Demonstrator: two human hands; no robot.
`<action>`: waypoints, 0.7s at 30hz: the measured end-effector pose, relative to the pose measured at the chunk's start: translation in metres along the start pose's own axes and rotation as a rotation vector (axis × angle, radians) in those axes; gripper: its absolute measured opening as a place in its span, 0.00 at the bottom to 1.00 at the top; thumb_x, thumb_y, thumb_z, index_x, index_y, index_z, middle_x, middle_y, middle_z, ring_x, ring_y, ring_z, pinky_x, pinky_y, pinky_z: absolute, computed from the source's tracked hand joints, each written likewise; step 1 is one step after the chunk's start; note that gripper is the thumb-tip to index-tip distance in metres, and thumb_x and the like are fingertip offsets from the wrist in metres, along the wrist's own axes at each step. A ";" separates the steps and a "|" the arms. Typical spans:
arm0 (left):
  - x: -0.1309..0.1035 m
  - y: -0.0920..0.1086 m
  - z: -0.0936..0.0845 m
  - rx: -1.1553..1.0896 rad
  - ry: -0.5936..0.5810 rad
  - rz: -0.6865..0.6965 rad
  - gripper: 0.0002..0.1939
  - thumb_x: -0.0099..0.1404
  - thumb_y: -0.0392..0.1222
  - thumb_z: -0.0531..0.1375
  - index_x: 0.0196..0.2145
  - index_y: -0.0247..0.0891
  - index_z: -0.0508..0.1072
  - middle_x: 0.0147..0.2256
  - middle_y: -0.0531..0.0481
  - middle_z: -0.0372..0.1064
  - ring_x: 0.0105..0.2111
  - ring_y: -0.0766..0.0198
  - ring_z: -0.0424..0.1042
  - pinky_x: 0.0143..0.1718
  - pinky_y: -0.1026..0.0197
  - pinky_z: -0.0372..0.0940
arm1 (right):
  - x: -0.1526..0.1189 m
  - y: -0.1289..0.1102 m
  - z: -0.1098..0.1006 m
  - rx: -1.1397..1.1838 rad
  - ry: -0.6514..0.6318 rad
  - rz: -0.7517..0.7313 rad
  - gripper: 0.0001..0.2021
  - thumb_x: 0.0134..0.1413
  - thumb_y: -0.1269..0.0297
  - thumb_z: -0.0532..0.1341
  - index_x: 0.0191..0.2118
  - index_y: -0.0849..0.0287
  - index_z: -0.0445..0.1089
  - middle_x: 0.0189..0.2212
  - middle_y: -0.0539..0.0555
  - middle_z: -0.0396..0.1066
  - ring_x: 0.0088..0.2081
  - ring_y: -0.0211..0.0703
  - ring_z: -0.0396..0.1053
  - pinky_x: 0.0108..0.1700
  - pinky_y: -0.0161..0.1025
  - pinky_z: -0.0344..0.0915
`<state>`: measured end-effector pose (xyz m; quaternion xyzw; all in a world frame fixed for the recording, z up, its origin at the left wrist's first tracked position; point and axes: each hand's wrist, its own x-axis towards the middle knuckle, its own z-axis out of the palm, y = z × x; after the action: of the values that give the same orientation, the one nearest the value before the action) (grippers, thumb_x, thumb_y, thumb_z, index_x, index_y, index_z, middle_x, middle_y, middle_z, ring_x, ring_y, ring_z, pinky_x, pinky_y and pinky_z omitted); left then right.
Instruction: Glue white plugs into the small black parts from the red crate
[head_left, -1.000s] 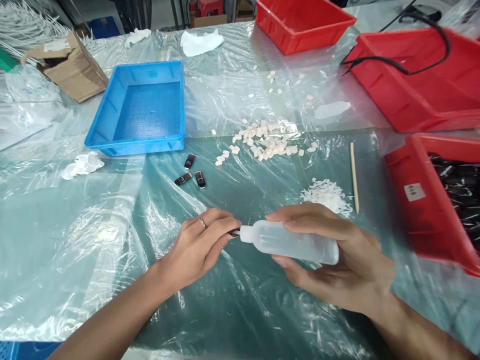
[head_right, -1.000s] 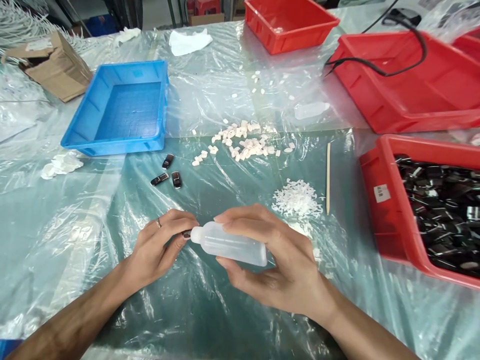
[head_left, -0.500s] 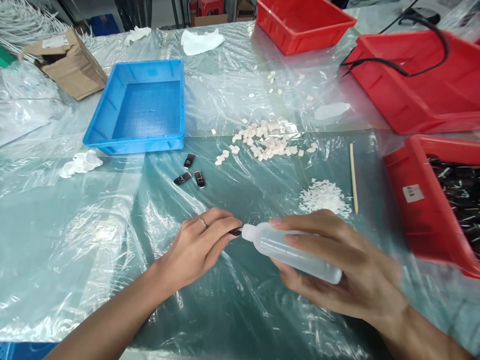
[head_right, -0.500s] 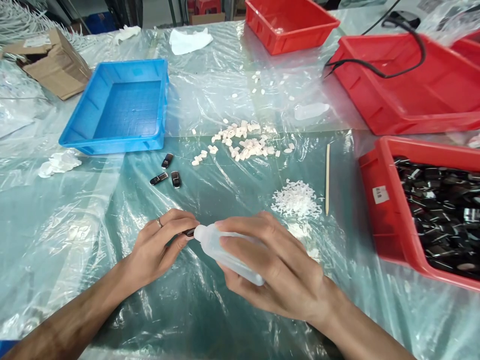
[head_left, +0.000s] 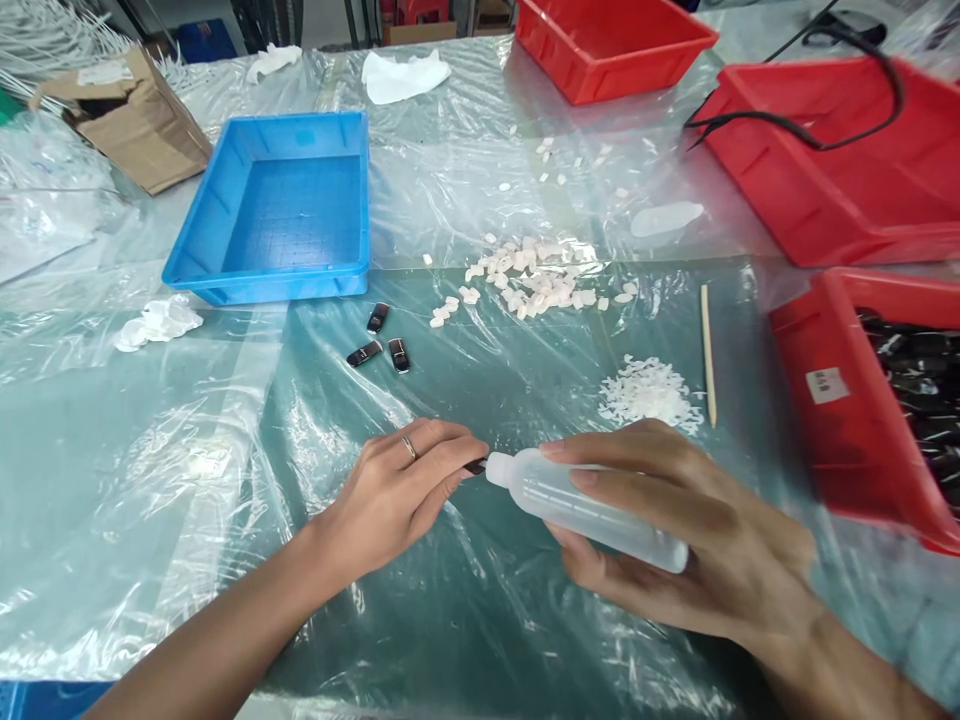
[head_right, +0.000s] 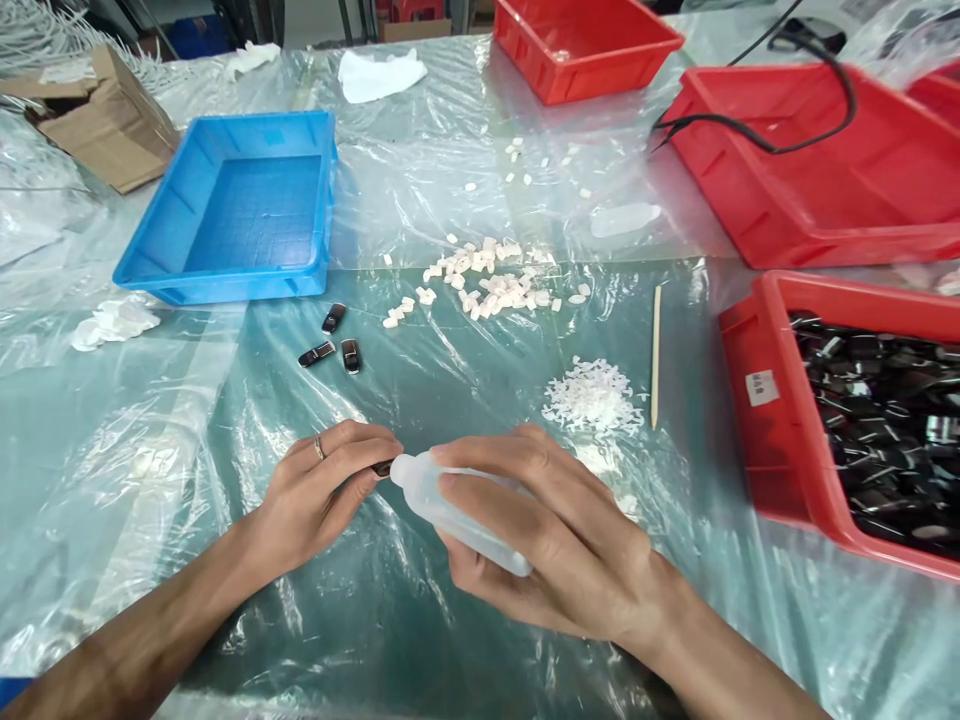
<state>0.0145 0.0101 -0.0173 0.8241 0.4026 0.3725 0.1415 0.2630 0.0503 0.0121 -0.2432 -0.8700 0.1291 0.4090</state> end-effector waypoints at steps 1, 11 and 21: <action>0.000 0.000 0.000 -0.002 -0.002 -0.002 0.09 0.79 0.34 0.53 0.52 0.38 0.70 0.42 0.43 0.81 0.36 0.61 0.82 0.30 0.62 0.75 | 0.000 0.000 0.001 0.011 -0.003 0.015 0.33 0.49 0.70 0.70 0.60 0.34 0.71 0.42 0.51 0.84 0.34 0.52 0.83 0.25 0.45 0.79; -0.002 0.001 -0.003 0.003 -0.004 -0.041 0.11 0.79 0.34 0.54 0.55 0.42 0.69 0.44 0.45 0.83 0.40 0.60 0.84 0.34 0.62 0.78 | 0.001 0.014 0.000 0.502 0.308 0.421 0.22 0.47 0.72 0.73 0.48 0.46 0.75 0.43 0.54 0.82 0.44 0.55 0.81 0.38 0.47 0.80; -0.003 -0.003 -0.006 0.074 -0.017 -0.085 0.14 0.77 0.34 0.54 0.56 0.46 0.70 0.45 0.45 0.84 0.41 0.56 0.86 0.37 0.61 0.80 | -0.004 0.052 0.035 0.498 -0.081 0.667 0.13 0.65 0.56 0.64 0.53 0.48 0.69 0.52 0.52 0.79 0.55 0.51 0.77 0.60 0.56 0.73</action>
<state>0.0072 0.0093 -0.0162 0.8141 0.4493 0.3441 0.1302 0.2545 0.0911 -0.0345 -0.4000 -0.7012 0.4702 0.3567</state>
